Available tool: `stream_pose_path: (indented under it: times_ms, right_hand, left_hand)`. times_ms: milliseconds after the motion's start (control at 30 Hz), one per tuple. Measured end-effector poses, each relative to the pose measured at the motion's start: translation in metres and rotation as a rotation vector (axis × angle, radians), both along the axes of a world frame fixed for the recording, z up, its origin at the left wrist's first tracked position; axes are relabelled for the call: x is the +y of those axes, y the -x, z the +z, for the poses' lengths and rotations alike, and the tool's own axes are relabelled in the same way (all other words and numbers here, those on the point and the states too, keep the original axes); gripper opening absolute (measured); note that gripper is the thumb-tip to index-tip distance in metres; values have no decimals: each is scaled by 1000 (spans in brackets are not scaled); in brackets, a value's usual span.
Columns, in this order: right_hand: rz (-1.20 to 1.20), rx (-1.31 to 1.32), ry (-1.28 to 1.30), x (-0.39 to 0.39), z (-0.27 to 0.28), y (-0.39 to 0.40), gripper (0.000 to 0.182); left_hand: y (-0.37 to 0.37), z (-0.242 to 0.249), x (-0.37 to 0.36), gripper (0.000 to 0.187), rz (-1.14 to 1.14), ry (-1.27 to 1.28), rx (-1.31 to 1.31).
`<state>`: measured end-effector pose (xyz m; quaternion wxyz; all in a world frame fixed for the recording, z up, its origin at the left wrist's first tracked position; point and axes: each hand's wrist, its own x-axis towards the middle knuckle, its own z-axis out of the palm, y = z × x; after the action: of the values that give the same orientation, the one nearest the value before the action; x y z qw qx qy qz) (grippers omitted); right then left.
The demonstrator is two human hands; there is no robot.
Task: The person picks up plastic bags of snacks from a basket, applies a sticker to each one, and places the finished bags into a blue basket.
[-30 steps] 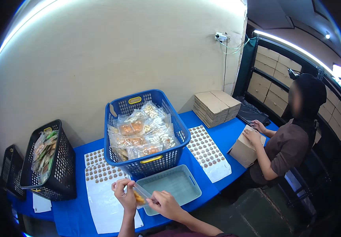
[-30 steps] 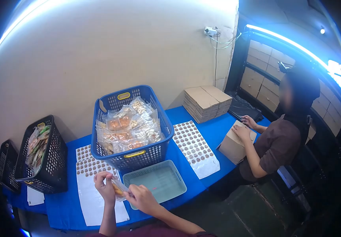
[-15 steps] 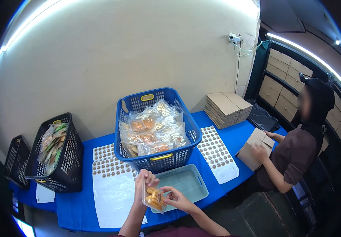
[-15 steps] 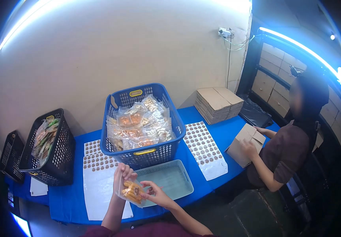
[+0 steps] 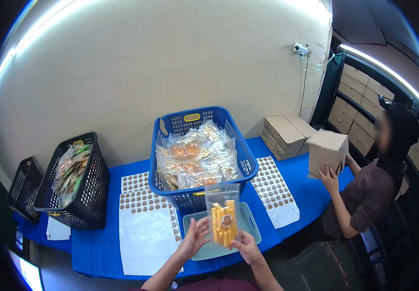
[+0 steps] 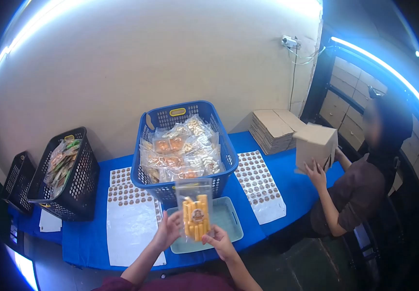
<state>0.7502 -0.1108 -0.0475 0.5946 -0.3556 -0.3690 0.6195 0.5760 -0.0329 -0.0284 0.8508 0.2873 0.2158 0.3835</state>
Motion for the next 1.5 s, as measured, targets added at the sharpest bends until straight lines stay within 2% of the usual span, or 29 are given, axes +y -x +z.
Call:
stream_pose_path:
  times_ms: [100,133,233,400,500,533,633,767,967,1100,1133,1233,1367,1467,1500]
  right_hand:
    - [-112,-60,-10,-2,-9,-5,21]
    - [-115,-68,21,-5,-14,-5,20]
    - [-137,-55,27,-9,-14,-1,25]
    - [-94,-117,52,-20,-14,-2,43]
    - [-92,-206,124,-29,-14,-11,37]
    - [-70,-201,124,-31,-15,-15,37]
    - [-59,-186,112,-39,-23,-21,35]
    - [-147,-216,117,-39,-29,-17,33]
    - [-207,-338,161,-38,-22,-9,36]
    - [-245,-250,19,-32,-18,2,34]
    - [-262,-243,-4,-30,-14,2,34]
    - [-323,-253,-40,-31,-7,-8,34]
    - [-448,-316,26,-46,-16,-34,27]
    - [-579,-331,79,-60,-23,-48,20]
    - [-610,-330,106,-65,-24,-51,20]
  left_hand:
    - [-3,-16,-19,44,-40,-352,524]
    - [-4,-20,-17,30,-117,-494,533]
    - [-9,-22,-21,24,-23,-602,559]
    - [-11,-20,-28,23,-15,-762,784]
    - [-14,-18,-37,24,84,-1093,782]
    - [-15,-25,-37,28,70,-1118,784]
    - [-16,-21,-41,31,16,-1111,754]
    - [-17,-32,-43,38,-21,-916,690]
    - [-14,-41,-34,35,-117,-676,678]
    - [-13,-12,-28,22,38,-790,707]
    - [-11,-20,-19,19,89,-830,820]
    - [-5,-21,12,17,453,-775,695]
    - [16,14,40,15,895,-917,599]
    - [19,36,57,13,1083,-994,417]
    - [20,38,64,13,1099,-1027,468]
